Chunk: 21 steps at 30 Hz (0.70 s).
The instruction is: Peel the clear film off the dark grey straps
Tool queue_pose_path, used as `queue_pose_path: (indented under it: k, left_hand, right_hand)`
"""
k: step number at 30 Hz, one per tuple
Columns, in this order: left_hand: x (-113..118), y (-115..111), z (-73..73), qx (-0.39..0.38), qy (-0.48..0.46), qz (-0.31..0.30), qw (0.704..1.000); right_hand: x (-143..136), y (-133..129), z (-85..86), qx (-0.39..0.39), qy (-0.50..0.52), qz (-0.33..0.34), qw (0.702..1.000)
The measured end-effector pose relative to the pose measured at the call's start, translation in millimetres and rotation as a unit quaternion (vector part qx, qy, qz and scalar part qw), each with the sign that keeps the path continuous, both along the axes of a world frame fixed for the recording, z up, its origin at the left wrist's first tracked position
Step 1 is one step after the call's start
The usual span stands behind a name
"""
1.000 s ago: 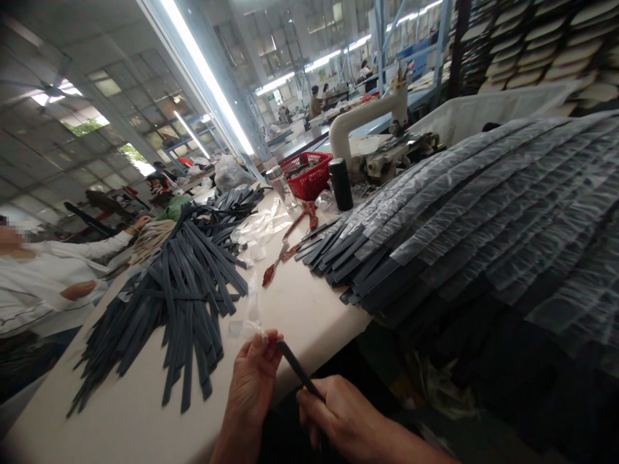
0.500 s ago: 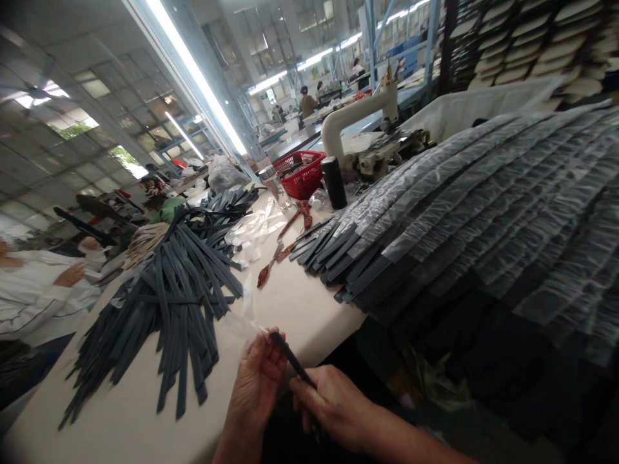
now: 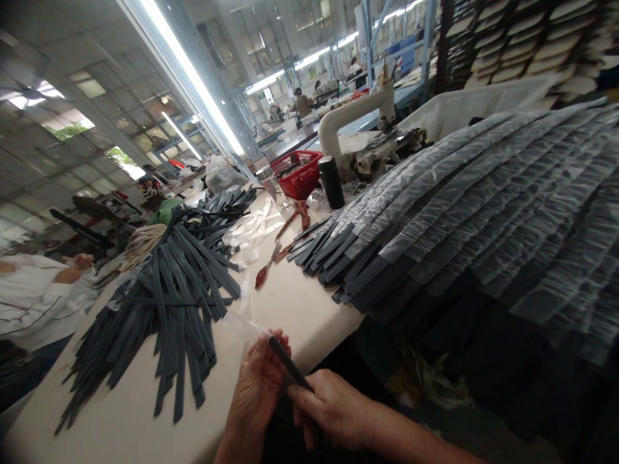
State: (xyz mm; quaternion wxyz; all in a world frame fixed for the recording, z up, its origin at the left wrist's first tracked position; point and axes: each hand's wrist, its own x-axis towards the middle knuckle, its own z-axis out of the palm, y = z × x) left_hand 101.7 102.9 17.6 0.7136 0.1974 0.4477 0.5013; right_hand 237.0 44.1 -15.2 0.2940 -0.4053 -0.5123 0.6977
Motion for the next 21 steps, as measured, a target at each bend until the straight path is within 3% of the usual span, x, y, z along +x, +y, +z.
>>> queue_pose_path:
  k: [3, 7, 10, 15, 17, 21]
  left_hand:
    - [-6, -5, -1.4, 0.008, 0.021, -0.008, 1.0]
    - [-18, -17, -0.4, -0.013, 0.031, -0.006, 0.999]
    - [-25, -31, -3.8, -0.022, 0.034, -0.027, 0.999]
    - [-27, -58, -22.6, -0.021, 0.062, -0.095, 0.993]
    - [-30, -62, -23.7, -0.032, 0.064, -0.066, 0.995]
    - [-55, -54, -11.2, -0.012, 0.042, 0.078, 0.996]
  right_hand:
    - [5, 2, 6.9, -0.041, 0.042, 0.074, 0.996]
    - [6, 2, 16.2, -0.04, 0.058, 0.133, 0.989]
    - [0, -2, 19.1, -0.023, 0.048, 0.131, 0.99]
    - [-16, -6, 22.0, -0.047, 0.094, 0.082, 0.991]
    - [-16, -8, 22.2, -0.022, 0.078, 0.079, 0.994]
    - [0, -22, 11.1, 0.084, -0.047, 0.088, 0.991]
